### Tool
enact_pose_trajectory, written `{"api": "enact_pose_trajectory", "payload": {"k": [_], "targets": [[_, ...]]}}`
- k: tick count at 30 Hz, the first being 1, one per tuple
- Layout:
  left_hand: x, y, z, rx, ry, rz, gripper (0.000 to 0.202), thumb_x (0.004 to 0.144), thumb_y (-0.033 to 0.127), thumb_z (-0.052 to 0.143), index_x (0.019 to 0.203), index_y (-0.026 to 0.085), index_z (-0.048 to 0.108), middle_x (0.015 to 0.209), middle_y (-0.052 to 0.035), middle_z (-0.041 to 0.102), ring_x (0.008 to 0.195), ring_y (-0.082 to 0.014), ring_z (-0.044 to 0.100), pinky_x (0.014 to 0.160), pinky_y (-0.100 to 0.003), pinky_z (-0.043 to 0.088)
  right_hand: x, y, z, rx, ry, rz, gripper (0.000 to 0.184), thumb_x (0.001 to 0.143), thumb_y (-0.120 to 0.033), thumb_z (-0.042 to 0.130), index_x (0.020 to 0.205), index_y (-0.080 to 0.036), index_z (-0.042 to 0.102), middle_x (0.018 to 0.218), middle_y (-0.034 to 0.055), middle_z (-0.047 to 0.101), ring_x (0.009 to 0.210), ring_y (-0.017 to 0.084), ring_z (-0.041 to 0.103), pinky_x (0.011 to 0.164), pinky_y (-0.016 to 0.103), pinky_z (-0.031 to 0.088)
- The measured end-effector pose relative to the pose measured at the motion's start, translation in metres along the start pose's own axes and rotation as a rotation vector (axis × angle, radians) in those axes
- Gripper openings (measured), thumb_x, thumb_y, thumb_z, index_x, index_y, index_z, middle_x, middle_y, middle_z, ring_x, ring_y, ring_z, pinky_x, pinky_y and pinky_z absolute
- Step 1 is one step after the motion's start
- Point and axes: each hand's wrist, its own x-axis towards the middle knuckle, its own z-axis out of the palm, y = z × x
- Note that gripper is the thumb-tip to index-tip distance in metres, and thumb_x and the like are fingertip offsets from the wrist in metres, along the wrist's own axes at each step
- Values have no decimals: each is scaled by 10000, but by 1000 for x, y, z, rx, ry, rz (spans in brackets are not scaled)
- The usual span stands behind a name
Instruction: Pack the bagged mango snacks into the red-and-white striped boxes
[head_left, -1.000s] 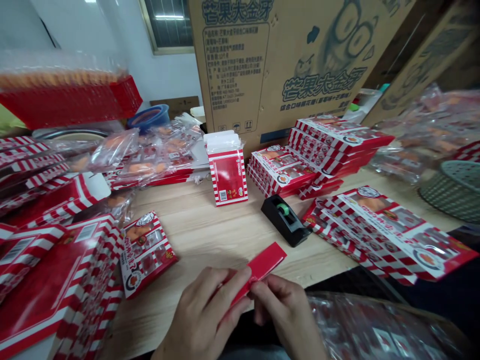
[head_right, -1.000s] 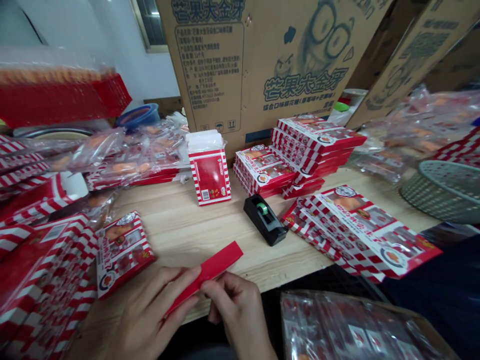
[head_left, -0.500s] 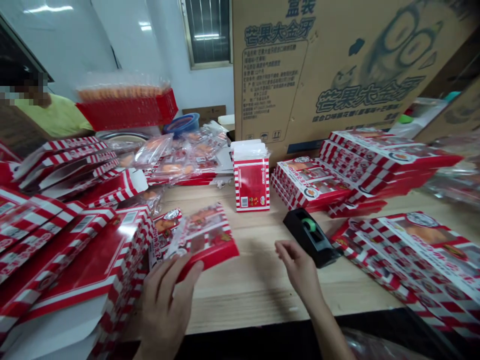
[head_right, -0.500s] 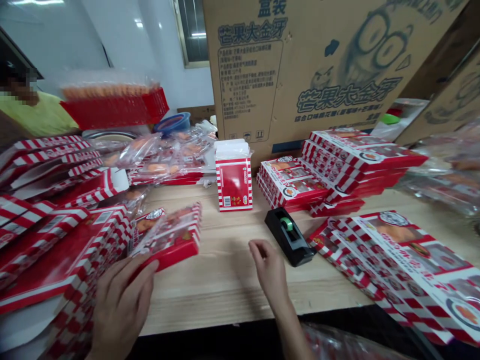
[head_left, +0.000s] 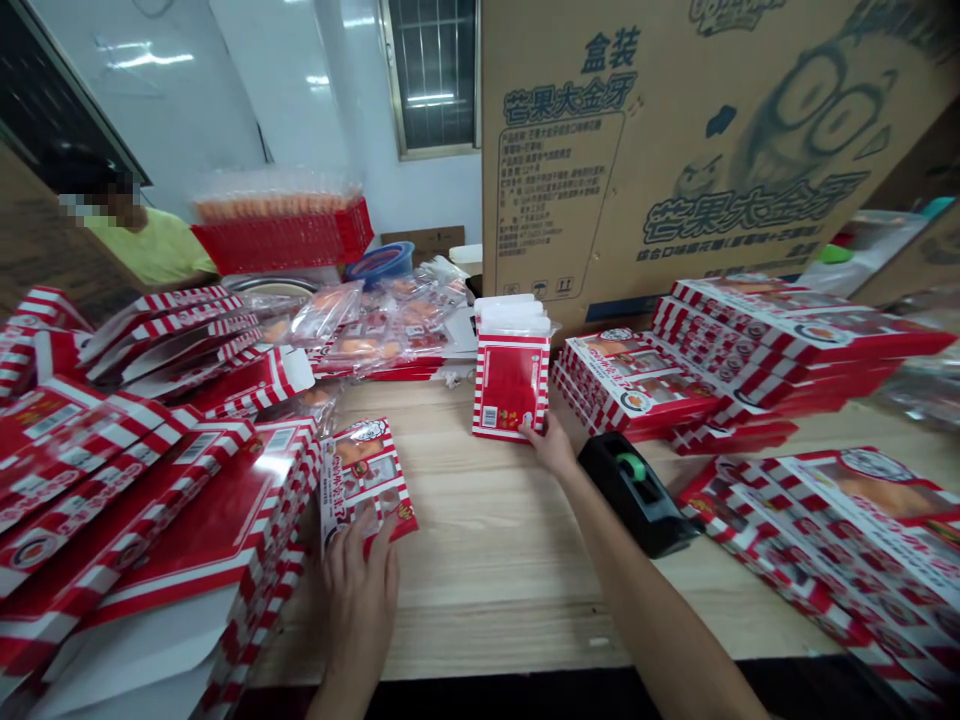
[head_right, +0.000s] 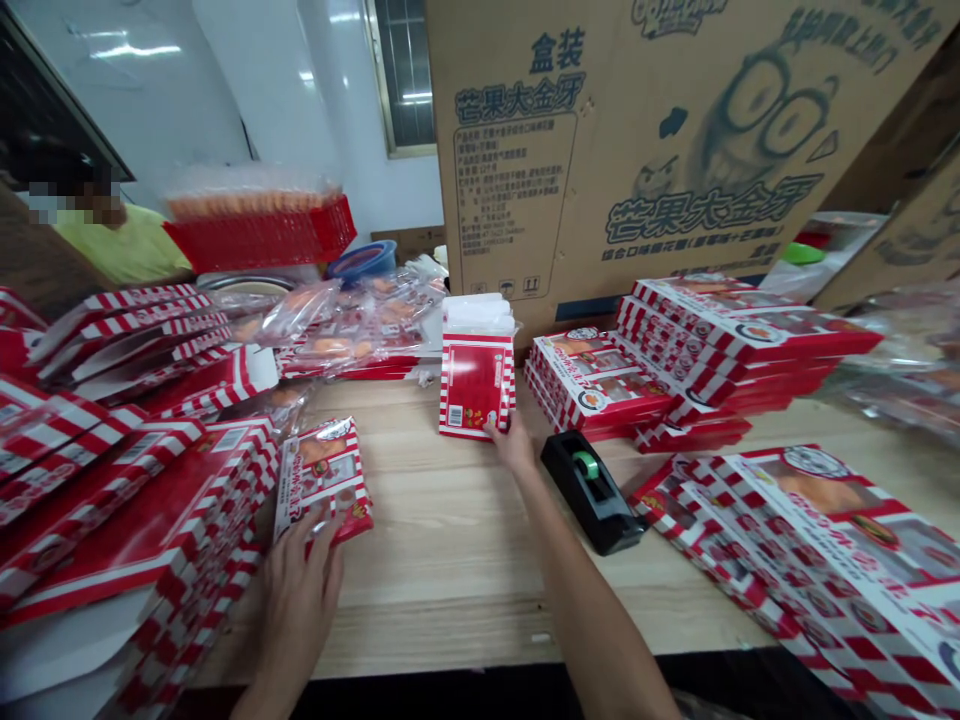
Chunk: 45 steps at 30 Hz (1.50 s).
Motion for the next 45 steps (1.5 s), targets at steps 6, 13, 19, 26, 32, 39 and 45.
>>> {"api": "enact_pose_trajectory", "payload": {"k": [6,13,19,26,32,39,45], "targets": [[35,45,12,-461,-67,-156,382,933,239,511,1315,230,499,1288,-119,595,1227,-229,548,990,-398,473,-89,5,-24,111,-225,-77,294,862,-370,673,1038,-137,636,1014,88,709,901,229,686,819,389,564],[58,87,24,-801,92,-530,405,945,465,445,1210,201,599,1134,-80,689,1118,-197,625,947,-270,481,-186,-10,-42,159,-226,-196,476,888,-308,619,1344,-222,510,1309,112,622,1177,260,610,966,401,521],[66,104,-2,-902,228,-725,264,811,428,607,725,186,668,631,3,666,602,-173,625,594,-248,513,-193,-49,-36,141,135,-578,543,948,-165,513,1451,-319,379,1364,108,566,1232,262,564,978,441,515],[75,111,-24,-1057,152,-654,163,775,275,553,794,183,687,782,-20,699,759,-181,647,656,-237,501,-193,-72,-47,64,94,-799,535,906,-89,518,1388,-316,461,1177,86,591,1059,241,601,829,374,565],[77,123,-34,-1200,-71,-701,227,800,175,491,916,211,683,925,-6,716,855,-164,647,725,-216,495,-190,-82,-69,-17,9,-791,245,919,-115,484,1064,-241,637,954,56,642,844,197,638,682,283,554],[78,127,-42,-1120,-196,-701,269,882,200,437,990,208,684,996,-28,720,926,-181,654,815,-251,498,-206,-87,-64,161,40,-528,381,977,-185,470,1326,-336,489,1133,28,689,1048,174,662,849,259,559],[74,113,-41,-1208,-252,-579,375,965,287,440,1325,283,546,1296,-27,630,1214,-179,549,1002,-278,425,-206,-94,-62,409,-120,-461,318,997,-183,454,1191,-362,631,1321,-6,605,1198,165,588,991,278,496]]}}
